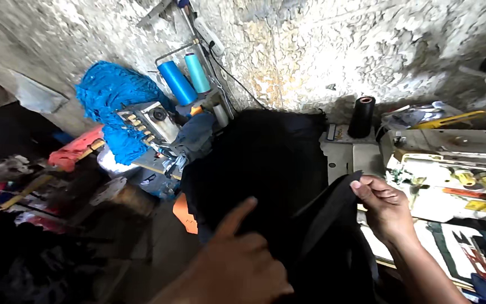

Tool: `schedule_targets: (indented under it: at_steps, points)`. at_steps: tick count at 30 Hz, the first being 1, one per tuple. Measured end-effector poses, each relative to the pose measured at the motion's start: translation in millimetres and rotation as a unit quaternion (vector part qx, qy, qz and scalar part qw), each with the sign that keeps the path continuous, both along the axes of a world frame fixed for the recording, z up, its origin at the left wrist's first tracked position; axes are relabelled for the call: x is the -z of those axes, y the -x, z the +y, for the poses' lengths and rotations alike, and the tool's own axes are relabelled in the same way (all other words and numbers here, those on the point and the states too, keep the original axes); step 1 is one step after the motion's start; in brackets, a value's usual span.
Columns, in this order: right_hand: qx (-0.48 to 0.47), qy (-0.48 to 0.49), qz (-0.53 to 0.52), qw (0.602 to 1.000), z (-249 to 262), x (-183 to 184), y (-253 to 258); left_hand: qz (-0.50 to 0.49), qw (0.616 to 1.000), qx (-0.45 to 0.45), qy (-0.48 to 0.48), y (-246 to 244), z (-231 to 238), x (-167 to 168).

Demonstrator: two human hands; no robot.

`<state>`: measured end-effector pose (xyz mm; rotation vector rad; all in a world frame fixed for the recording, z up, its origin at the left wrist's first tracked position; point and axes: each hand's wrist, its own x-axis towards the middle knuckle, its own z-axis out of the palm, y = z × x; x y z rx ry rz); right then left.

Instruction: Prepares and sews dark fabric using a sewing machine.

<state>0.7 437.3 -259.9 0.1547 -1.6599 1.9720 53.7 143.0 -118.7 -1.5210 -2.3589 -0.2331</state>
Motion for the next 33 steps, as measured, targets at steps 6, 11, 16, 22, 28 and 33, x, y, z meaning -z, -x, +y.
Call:
schedule_targets:
  at_steps: [6, 11, 16, 22, 28, 33]
  points:
    - [-0.035, 0.014, -0.055, 0.998, -27, 8, 28, 0.037, 0.978, -0.187, -0.086, 101, -38, 8]
    - [-0.060, -0.091, -0.135, 0.985, -55, 36, 65, -0.132, 0.929, -0.345, 0.001, 180, -16, 70]
    - [-0.070, -0.104, -0.150, 0.981, -60, 43, 72, -0.255, 0.949, -0.176, -0.065, 193, 42, 103]
    - [-0.088, -0.002, -0.150, 0.985, -57, 40, 69, -0.295, 0.949, 0.005, -0.112, 207, 76, 119]
    - [-0.091, 0.023, -0.150, 0.984, -56, 44, 70, -0.210, 0.965, 0.025, -0.153, 205, 83, 124]
    - [-0.098, 0.046, -0.153, 0.982, -60, 43, 69, -0.208, 0.965, 0.024, -0.158, 197, 82, 122]
